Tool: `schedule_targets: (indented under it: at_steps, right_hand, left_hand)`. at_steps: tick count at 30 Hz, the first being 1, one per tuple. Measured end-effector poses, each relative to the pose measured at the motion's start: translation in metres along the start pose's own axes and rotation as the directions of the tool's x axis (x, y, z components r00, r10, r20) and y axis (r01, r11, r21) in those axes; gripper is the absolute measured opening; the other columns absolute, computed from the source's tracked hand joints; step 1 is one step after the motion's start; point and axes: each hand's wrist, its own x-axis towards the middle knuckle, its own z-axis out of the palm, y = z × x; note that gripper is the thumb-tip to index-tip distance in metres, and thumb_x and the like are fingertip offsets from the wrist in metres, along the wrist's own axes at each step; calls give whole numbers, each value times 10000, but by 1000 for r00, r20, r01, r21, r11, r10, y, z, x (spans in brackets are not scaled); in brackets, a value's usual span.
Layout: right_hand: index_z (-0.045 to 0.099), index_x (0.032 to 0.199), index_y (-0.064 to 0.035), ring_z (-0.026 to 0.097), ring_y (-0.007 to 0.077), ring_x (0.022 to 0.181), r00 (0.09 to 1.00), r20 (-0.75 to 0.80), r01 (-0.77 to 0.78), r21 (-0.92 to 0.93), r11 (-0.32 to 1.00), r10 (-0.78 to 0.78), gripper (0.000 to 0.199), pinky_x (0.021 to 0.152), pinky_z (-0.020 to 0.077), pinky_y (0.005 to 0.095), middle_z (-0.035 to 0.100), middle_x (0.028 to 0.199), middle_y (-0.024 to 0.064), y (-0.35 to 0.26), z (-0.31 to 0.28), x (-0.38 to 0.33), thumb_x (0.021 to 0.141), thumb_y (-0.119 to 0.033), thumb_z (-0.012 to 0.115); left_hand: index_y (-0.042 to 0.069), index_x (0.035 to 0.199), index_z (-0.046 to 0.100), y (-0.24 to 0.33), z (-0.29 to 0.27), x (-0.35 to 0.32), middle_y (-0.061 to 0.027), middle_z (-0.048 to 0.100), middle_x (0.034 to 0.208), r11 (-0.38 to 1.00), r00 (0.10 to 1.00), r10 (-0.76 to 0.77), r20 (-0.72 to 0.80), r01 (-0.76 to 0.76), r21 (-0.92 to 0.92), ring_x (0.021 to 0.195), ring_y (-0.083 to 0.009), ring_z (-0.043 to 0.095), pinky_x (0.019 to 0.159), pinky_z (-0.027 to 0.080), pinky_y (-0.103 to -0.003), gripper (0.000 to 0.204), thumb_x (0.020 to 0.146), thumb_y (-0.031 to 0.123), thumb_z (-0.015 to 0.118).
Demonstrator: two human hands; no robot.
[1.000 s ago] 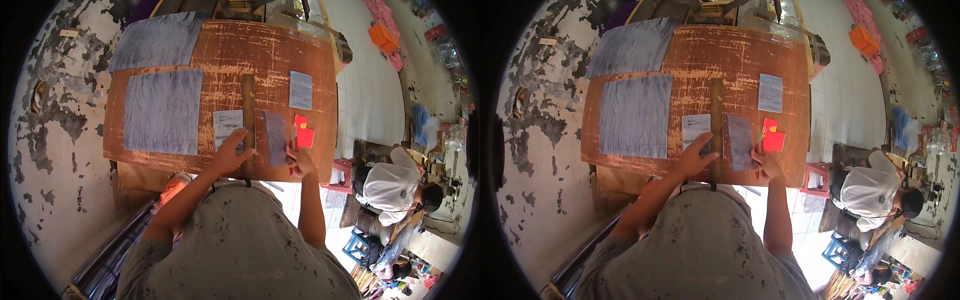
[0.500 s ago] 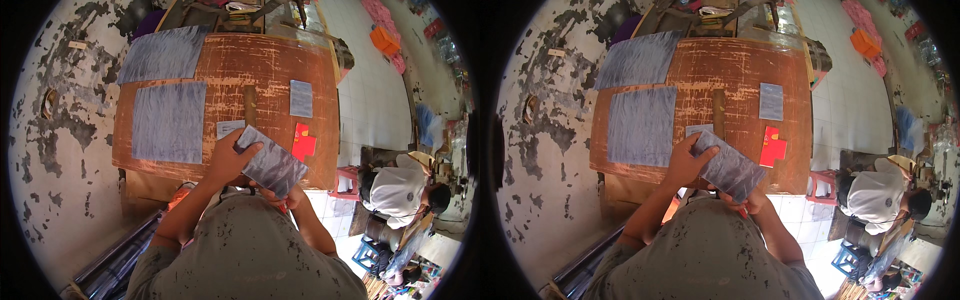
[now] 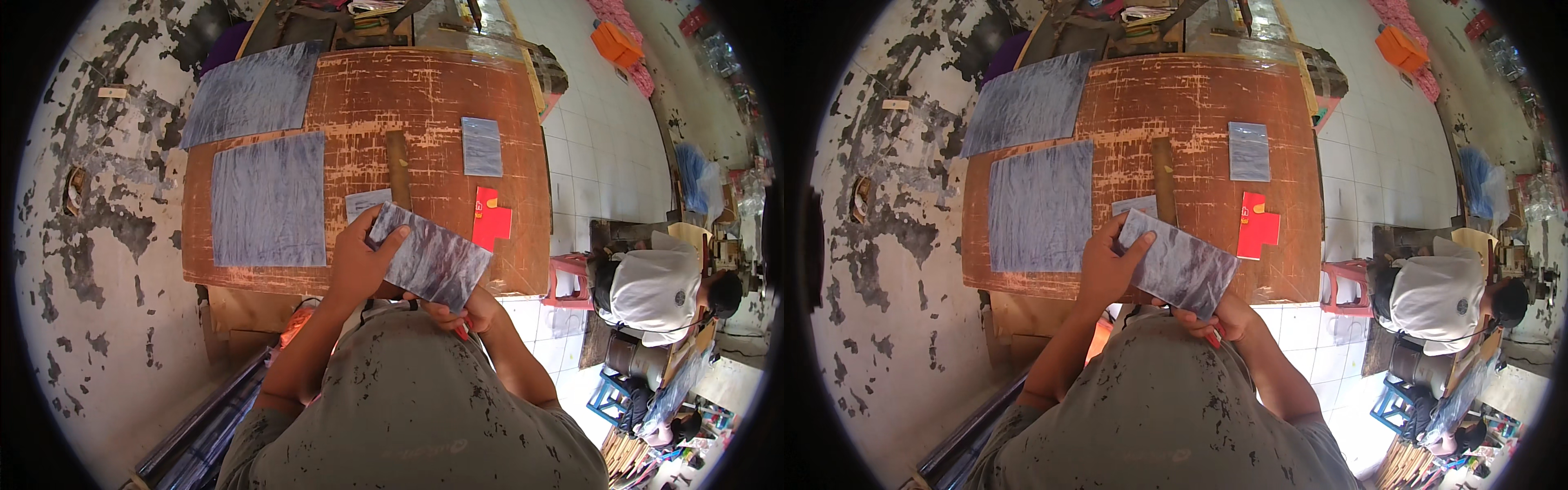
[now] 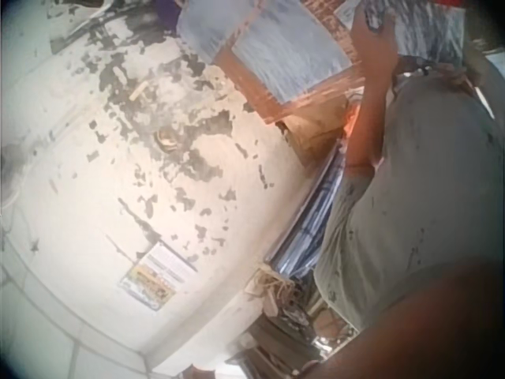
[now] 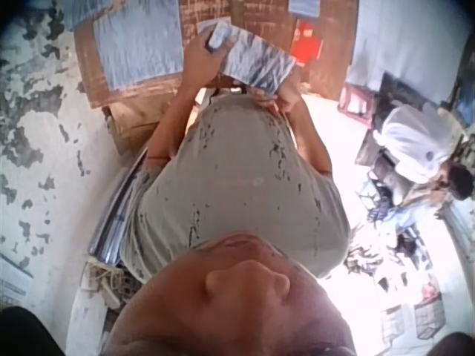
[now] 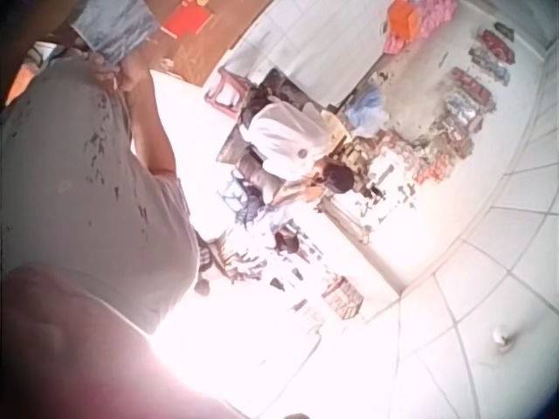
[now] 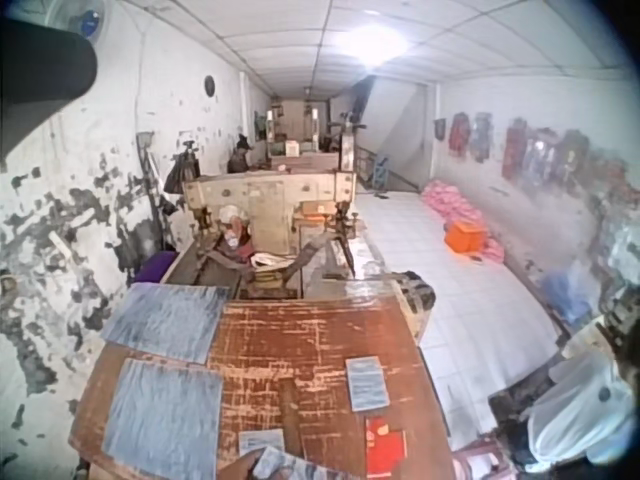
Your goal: The person cuts sheets of patterned paper on a wooden table using a wooden ruler and a knife, then aligns a template on the paper and trims the edges with the knife.
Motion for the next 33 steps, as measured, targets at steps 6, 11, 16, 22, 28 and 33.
schedule_targets:
  at_steps: [6, 11, 16, 22, 28, 33]
  right_hand:
    - [577, 1332, 86, 338, 4, 422, 1000, -5, -1, 33, 999, 1, 460, 406, 282, 182, 581, 716, -13, -1, -3, 1, 1123, -311, 479]
    - [604, 1327, 0, 421, 28, 496, 931, -306, 172, -109, 979, -198, 362, 450, 349, 208, 576, 751, -28, 3, -40, 6, 1098, -277, 560]
    - [662, 1163, -61, 515, 81, 635, 383, -533, 157, -767, 622, -754, 273, 580, 436, 276, 586, 805, -41, -20, -90, 6, 1018, -284, 722]
    - [686, 1179, -12, 579, 90, 650, 92, -141, -17, -990, 140, -986, 348, 568, 465, 283, 672, 835, 4, -133, -181, 9, 993, -294, 769]
    - [671, 1275, -13, 669, 145, 778, 143, -121, -127, -987, 103, -982, 410, 692, 539, 337, 730, 913, 67, -217, -183, 28, 996, -305, 745]
    - [692, 1253, -35, 720, 264, 870, -124, -35, -544, -834, 98, -992, 376, 777, 563, 415, 731, 936, 147, -223, -260, 3, 979, -291, 726]
  left_hand:
    - [-11, 1254, 696, 5, 3, 2, -53, 768, 944, 996, 996, 82, -46, -81, 20, 819, -100, 685, 750, 545, -288, 364, 966, 193, 785]
    - [39, 1470, 577, -42, -3, 12, -105, 738, 1199, 878, 935, 344, -81, -290, 381, 1049, -194, 694, 957, 526, -350, 589, 950, 205, 798]
    - [23, 1468, 561, -142, -34, -6, -191, 618, 1354, 973, 999, -23, -27, 28, 228, 1204, -337, 627, 1030, 509, -441, 623, 939, 259, 792]
    - [42, 1449, 571, -223, -48, -54, -234, 517, 1495, 781, 984, 164, -63, -91, 617, 1367, -425, 505, 1135, 422, -523, 605, 925, 262, 777]
    - [68, 1513, 503, -245, -54, -80, -291, 430, 1547, 726, 972, 202, -120, -67, 685, 1424, -489, 418, 1180, 351, -581, 669, 931, 273, 758]
    - [58, 1490, 528, -247, -49, -70, -285, 466, 1514, 720, 962, 244, -118, -98, 687, 1395, -480, 449, 1165, 367, -577, 655, 923, 280, 768]
